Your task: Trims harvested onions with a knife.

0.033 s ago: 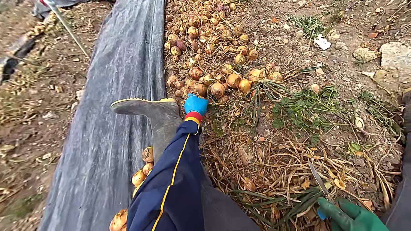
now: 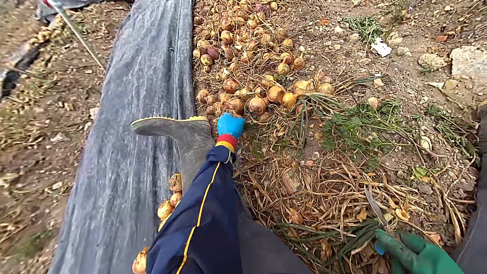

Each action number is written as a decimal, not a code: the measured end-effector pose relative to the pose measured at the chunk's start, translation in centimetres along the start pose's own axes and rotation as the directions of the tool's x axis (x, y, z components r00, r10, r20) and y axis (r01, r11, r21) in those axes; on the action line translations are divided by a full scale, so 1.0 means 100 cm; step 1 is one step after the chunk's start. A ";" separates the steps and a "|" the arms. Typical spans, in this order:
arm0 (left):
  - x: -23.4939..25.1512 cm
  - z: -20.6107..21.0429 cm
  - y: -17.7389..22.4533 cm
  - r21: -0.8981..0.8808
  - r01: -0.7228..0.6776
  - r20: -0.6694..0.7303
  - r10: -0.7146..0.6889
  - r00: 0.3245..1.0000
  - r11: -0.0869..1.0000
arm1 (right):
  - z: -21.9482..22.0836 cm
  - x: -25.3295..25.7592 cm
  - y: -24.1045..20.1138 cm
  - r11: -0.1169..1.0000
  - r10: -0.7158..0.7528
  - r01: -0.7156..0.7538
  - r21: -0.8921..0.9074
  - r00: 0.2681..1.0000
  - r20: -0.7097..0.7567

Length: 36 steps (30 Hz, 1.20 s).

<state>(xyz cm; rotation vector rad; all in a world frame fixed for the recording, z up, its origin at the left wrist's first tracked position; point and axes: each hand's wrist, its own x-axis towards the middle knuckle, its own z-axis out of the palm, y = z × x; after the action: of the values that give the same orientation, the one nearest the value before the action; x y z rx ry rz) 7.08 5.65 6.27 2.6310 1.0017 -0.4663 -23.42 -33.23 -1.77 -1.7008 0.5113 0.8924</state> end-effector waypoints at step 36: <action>-0.239 0.139 -0.136 -0.916 0.374 0.400 0.270 0.876 0.147 | 0.014 -0.063 -0.037 0.927 -0.307 0.311 0.212 0.950 -0.050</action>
<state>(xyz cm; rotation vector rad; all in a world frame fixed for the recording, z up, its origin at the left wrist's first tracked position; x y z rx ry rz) -21.78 -3.84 1.03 1.0972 0.7610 -0.2585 -25.09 -31.40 5.22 -1.5342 0.3246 0.5731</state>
